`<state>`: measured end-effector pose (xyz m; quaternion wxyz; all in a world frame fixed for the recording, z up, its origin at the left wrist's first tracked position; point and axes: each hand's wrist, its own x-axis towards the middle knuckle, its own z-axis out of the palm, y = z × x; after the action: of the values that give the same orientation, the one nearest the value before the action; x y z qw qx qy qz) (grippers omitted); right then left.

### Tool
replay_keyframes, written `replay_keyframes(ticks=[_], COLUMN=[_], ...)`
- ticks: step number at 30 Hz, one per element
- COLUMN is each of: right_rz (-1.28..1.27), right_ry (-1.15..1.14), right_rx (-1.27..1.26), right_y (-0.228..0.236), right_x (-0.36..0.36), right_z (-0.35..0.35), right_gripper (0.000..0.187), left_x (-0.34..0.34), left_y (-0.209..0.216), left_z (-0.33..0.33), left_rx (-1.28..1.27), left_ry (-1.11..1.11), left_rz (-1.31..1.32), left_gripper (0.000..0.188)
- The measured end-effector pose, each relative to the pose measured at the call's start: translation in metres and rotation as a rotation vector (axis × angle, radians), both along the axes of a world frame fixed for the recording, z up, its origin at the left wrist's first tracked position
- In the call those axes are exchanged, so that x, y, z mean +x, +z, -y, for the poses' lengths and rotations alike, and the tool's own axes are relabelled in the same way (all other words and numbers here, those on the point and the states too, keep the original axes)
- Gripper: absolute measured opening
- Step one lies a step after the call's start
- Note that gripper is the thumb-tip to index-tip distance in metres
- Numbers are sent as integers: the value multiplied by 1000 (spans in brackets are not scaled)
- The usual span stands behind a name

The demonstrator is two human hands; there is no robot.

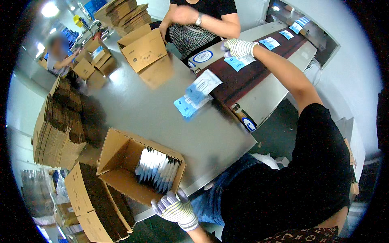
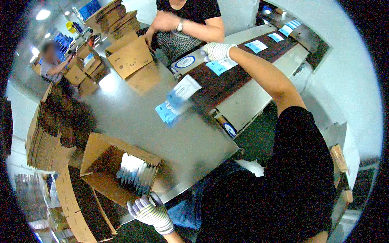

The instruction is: The person picks up blue packets from a conveyor belt and places them into a cardboard box, then moves the filled box to a stack on the table.

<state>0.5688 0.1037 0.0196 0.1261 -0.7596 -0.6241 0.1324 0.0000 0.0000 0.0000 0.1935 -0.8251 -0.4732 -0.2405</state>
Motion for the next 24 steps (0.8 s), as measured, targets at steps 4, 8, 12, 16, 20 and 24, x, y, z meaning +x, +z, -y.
replay_keyframes(ticks=[4,8,12,16,20,24], right_rz=[224,118,139,310,334,254], right_ry=[90,231,382,444,699,669], right_rx=[-158,-194,-259,-430,-511,-610], right_y=[30,17,15,1,-54,-103], right_x=[-35,-60,-85,-109,-124,-124], right_z=[-5,-23,-54,-95,-135,-111], right_gripper=[40,43,46,58,55,36], left_x=[16,12,13,12,10,10], left_y=[-9,-11,-7,-5,1,3], left_z=[6,4,4,4,5,4], left_rx=[14,15,10,-5,-34,-39], left_ry=[-12,-18,-2,15,19,7], left_rz=[60,51,38,46,46,59], left_gripper=[18,19,23,23,20,19])
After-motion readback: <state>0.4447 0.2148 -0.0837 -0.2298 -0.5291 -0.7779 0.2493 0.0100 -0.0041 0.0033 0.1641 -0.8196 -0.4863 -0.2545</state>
